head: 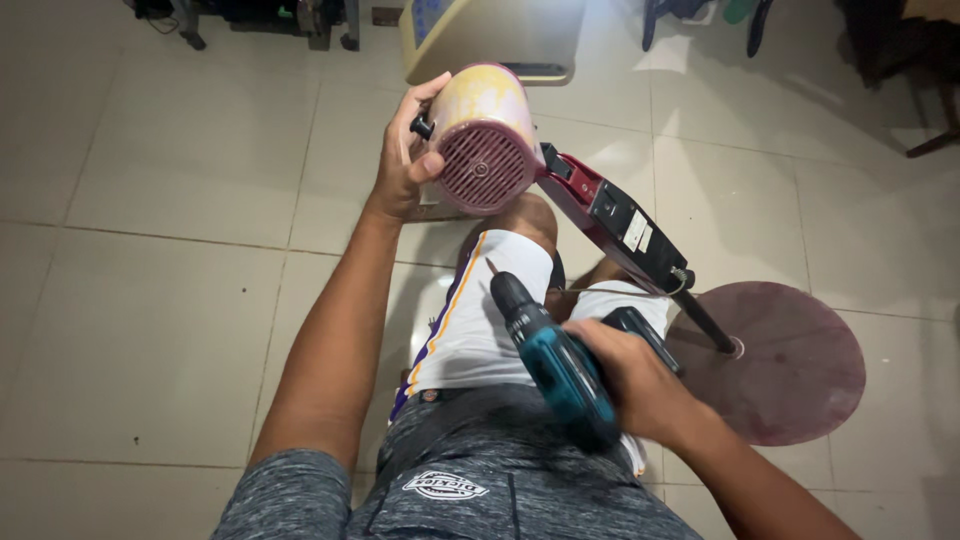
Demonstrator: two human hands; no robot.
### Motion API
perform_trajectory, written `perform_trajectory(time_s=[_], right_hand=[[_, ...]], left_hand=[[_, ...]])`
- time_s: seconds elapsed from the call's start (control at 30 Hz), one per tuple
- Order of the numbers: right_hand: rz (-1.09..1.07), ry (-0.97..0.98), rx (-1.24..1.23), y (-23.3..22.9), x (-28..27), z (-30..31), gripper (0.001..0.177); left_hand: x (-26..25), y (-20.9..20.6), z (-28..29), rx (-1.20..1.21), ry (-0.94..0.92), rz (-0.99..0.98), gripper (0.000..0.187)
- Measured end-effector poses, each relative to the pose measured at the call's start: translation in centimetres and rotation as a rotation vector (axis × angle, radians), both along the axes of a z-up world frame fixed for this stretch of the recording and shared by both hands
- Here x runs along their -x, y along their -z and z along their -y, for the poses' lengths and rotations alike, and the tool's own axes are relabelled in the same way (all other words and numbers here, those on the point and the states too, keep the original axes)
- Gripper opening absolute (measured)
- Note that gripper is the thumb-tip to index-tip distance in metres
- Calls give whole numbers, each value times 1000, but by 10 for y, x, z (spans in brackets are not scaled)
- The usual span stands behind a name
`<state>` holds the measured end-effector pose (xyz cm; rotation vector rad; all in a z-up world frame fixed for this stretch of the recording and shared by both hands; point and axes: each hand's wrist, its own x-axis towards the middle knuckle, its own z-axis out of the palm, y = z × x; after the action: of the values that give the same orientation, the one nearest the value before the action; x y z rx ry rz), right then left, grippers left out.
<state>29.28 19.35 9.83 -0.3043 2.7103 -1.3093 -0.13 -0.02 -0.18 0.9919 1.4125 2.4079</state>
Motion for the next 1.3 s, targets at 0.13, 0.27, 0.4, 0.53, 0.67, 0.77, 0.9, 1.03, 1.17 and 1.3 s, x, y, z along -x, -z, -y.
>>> perform_trajectory(time_s=[0.13, 0.27, 0.4, 0.53, 0.67, 0.77, 0.9, 1.03, 1.17, 1.3], right_hand=[[-172, 4, 81, -31, -10, 14, 66], [-128, 174, -65, -31, 0, 33, 50], [-188, 244, -63, -33, 12, 51, 46], [-214, 239, -100, -47, 20, 61, 47], [-268, 227, -114, -51, 26, 71, 49], [-221, 258, -106, -50, 27, 74, 49], [-264, 242, -131, -49, 28, 75, 49], [-225, 261, -184, -53, 29, 76, 48], [-188, 293, -167, -57, 29, 78, 50], [-183, 280, -130, -63, 29, 79, 49]], left_hand=[[0, 3, 0, -15, 15, 25, 116], [-2, 5, 1, -27, 28, 47, 117], [-1, 3, -1, -45, 49, 43, 117], [-2, -2, -2, -49, 48, 33, 116], [0, -2, -2, -58, 56, 29, 117], [-1, -1, -3, -62, 49, 17, 116], [0, 0, -4, -79, 57, 7, 116], [-1, -1, -4, -84, 83, 32, 116], [-1, -1, -5, -90, 77, 34, 117], [-2, 0, -5, -80, 63, 37, 116]])
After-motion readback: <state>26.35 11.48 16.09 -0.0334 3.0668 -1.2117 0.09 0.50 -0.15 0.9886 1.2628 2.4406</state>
